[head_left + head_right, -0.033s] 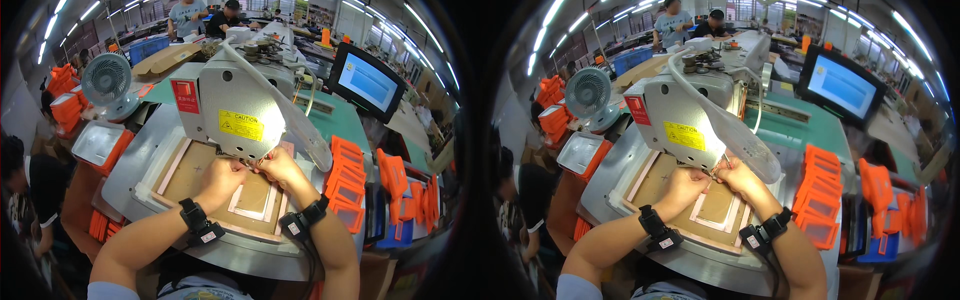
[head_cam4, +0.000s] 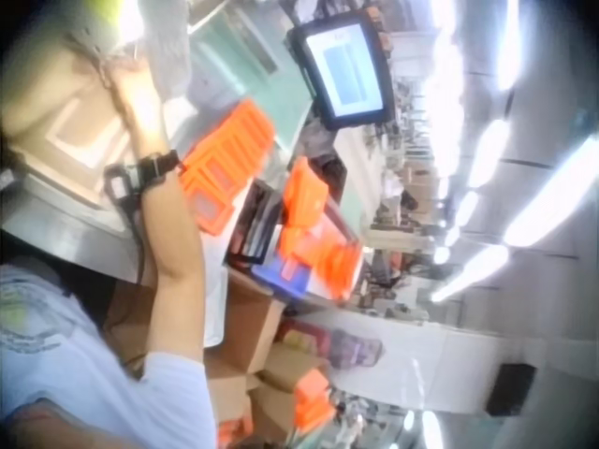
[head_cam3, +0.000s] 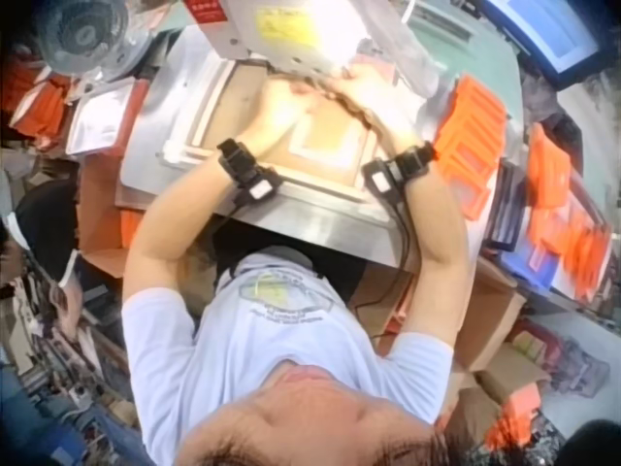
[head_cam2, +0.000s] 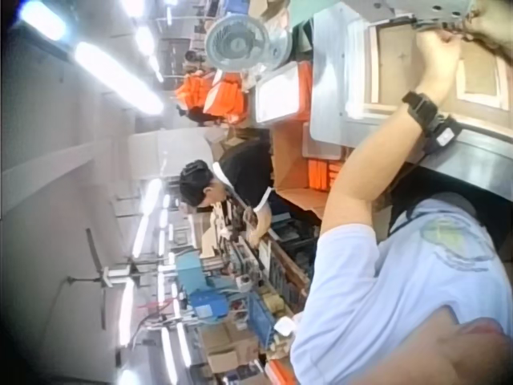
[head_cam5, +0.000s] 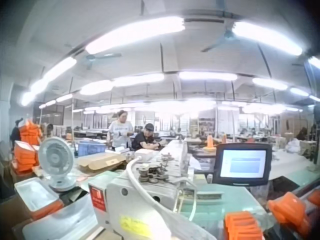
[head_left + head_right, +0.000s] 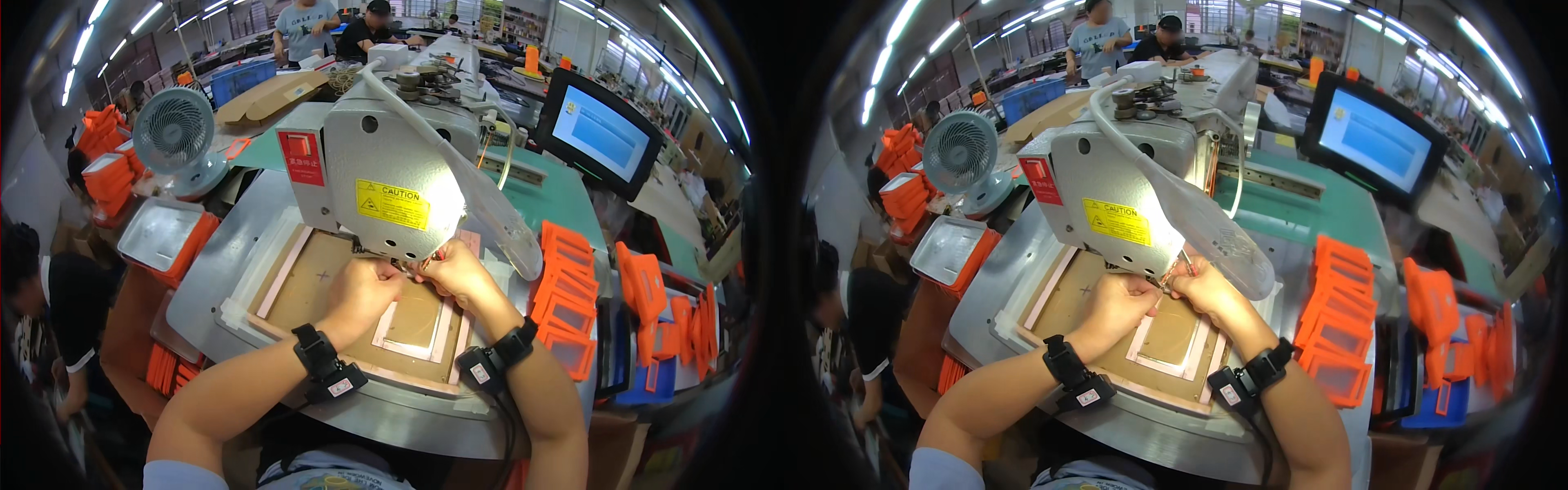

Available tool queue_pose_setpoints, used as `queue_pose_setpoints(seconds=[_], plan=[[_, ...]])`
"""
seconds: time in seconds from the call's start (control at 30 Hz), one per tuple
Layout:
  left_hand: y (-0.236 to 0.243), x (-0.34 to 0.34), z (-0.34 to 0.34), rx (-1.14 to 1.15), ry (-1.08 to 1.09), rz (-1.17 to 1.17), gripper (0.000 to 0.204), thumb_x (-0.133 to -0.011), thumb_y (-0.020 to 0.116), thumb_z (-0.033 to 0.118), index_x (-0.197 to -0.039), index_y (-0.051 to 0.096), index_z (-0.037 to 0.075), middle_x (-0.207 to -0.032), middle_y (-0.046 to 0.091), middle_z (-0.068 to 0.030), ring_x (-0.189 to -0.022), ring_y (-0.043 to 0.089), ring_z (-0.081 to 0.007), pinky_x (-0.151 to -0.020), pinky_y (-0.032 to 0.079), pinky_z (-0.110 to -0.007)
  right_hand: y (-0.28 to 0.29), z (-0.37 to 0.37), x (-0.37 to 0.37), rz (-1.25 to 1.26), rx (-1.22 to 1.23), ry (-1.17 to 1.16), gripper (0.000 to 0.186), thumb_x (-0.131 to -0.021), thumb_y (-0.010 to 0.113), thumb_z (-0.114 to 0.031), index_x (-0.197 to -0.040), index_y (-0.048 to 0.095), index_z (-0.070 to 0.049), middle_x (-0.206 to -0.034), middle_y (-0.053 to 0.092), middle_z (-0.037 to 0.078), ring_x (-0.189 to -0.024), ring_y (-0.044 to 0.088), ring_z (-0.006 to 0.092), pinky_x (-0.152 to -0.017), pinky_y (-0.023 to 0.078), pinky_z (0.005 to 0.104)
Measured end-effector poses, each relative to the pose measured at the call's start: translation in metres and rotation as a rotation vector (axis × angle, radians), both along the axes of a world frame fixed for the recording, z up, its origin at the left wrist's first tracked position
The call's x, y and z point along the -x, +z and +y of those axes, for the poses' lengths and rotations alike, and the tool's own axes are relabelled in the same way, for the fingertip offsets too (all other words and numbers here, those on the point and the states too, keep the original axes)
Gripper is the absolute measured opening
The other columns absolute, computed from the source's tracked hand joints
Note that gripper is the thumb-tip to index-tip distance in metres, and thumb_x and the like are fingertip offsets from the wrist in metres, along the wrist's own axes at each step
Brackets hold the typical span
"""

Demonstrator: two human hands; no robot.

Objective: Sewing the base and flaps of orange medical bags using an industrial sewing machine.

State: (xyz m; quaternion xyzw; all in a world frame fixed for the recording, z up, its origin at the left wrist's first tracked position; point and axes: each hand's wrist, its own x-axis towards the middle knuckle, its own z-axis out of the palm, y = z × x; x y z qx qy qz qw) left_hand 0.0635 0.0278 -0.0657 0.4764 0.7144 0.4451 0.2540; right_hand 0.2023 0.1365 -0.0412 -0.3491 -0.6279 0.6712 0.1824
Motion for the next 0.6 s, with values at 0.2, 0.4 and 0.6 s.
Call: queue_pose_setpoints(seconds=[0.2,0.4,0.6], plan=[[0.0056,-0.0013,-0.0022,-0.014,0.009,-0.017,0.014,-0.085,0.066,0.013,-0.081,0.073,0.001,-0.066,0.069,-0.0034,-0.053,0.06,-0.0076,-0.05,0.047,-0.024,-0.0044,0.0001,0.0019,0.02,-0.006,-0.037,0.012,-0.087,0.069,-0.005,-0.077,0.064,0.0,-0.064,0.058,0.003,-0.039,0.037,0.0045,-0.034,0.021,0.0235],[0.006,-0.001,-0.0016,-0.018,0.002,-0.013,0.014,-0.085,0.066,0.012,-0.08,0.072,0.001,-0.066,0.069,-0.0037,-0.053,0.06,-0.0076,-0.049,0.047,-0.024,-0.0009,-0.0014,0.001,0.053,0.019,-0.032,0.011,-0.086,0.069,-0.004,-0.078,0.064,0.002,-0.064,0.059,0.004,-0.039,0.038,0.0043,-0.034,0.021,0.0232],[0.0013,0.0006,-0.001,-0.041,-0.003,-0.021,0.014,-0.085,0.066,0.013,-0.08,0.072,0.001,-0.065,0.069,-0.0035,-0.052,0.06,-0.0074,-0.049,0.047,-0.024,0.0004,-0.0018,0.0014,0.046,0.015,-0.031,0.011,-0.085,0.07,-0.004,-0.078,0.063,0.002,-0.064,0.059,0.004,-0.039,0.038,0.0043,-0.034,0.021,0.0233]])
